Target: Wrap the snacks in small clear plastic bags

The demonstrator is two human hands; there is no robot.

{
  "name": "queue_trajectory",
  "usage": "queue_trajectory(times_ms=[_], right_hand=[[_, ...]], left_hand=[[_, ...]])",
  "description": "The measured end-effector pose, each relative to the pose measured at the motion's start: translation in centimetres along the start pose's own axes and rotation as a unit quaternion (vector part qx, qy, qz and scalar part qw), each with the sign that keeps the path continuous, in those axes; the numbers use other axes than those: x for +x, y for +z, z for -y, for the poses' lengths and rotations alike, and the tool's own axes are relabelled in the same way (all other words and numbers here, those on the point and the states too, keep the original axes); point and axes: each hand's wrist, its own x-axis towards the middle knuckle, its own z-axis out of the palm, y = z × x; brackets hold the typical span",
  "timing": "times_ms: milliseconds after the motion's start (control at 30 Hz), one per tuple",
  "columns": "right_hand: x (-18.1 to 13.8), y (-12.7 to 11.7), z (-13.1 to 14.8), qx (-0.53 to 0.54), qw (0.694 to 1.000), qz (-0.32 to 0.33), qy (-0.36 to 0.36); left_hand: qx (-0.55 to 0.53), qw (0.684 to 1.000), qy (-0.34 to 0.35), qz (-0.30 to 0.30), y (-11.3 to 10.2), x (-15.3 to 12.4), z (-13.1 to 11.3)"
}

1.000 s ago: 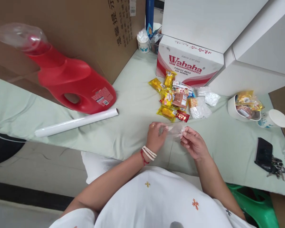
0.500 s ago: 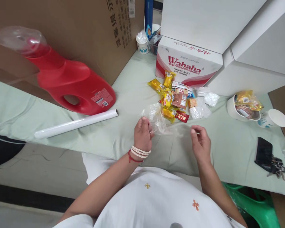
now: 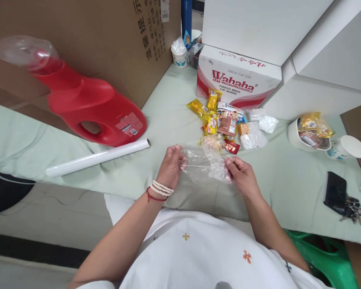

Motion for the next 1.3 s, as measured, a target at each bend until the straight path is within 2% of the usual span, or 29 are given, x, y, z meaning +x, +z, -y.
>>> queue_trajectory(times_ms=[67,167,233,300,367,433,533,600,667,700,733,800,833,867,933,1000,1067,1167,1233,1300], right_hand=[[-0.1,0.9,-0.6,0.011,1.000,-0.008,0.006],[-0.2,2.3,-1.3,0.043,0.999,-0.019,0.020],[-0.3,2.3,-1.4,0.052,0.998,-0.029,0.027],[-0.3,1.0,-1.1,0.050,0.997,-0.052,0.033],[-0.4,-1.1,-0.3,0.037,0.996,-0.064,0.050],[-0.2,-3.8,0.7,0.009,0.996,-0.035,0.081],[1.0,-7.0,2.2,-0.048,0.993,0.046,0.100],[2.6,-8.0,2.8,-0.096,0.990,0.078,0.073],[4.6,-8.0,2.9,-0.168,0.980,0.107,0.020],[5.6,-7.6,2.8,-0.212,0.970,0.118,-0.017],[6.5,-7.0,2.8,-0.260,0.956,0.121,-0.060],[7.7,-5.6,2.7,-0.342,0.922,0.099,-0.153],[7.9,-4.9,2.7,-0.368,0.906,0.075,-0.195],[7.9,-4.3,2.8,-0.384,0.893,0.041,-0.231],[7.1,-3.4,3.0,-0.392,0.876,-0.046,-0.276],[5.8,-2.9,2.6,-0.385,0.870,-0.134,-0.279],[4.1,-2.6,1.3,-0.379,0.878,-0.172,-0.238],[1.7,-1.9,-2.3,-0.374,0.913,-0.112,-0.117],[0.5,-1.6,-4.5,-0.346,0.936,-0.040,-0.053],[0.0,-2.0,-5.4,-0.291,0.956,-0.005,-0.028]], left_hand=[[0.026,0.999,-0.031,-0.034,0.5,-0.2,1.0],[0.040,0.994,-0.090,-0.041,1.6,-0.8,2.5],[0.039,0.994,-0.093,-0.049,1.8,-1.1,2.9],[0.055,0.995,-0.081,-0.033,1.2,-1.4,2.4],[0.079,0.993,-0.088,0.003,0.1,-2.0,1.3],[0.094,0.988,-0.117,0.040,-1.2,-3.0,0.2],[0.103,0.982,-0.149,0.058,-3.5,-4.7,-0.5],[0.139,0.976,-0.158,0.050,-5.0,-5.4,0.0],[0.236,0.966,-0.101,-0.007,-6.7,-5.7,0.8],[0.306,0.950,-0.035,-0.059,-7.5,-5.8,1.2],[0.380,0.916,0.052,-0.117,-8.2,-5.9,1.4],[0.497,0.805,0.254,-0.200,-9.0,-5.9,1.3],[0.534,0.748,0.343,-0.196,-9.1,-5.9,1.1],[0.557,0.702,0.414,-0.156,-8.8,-5.8,0.8],[0.580,0.650,0.490,-0.006,-7.4,-5.2,0.5],[0.594,0.629,0.482,0.136,-5.4,-4.2,0.9],[0.620,0.624,0.433,0.196,-3.4,-3.1,2.0],[0.680,0.619,0.346,0.187,-1.9,-2.0,4.5],[0.715,0.606,0.307,0.166,-2.2,-1.9,5.7],[0.739,0.590,0.283,0.162,-3.2,-2.1,6.4]])
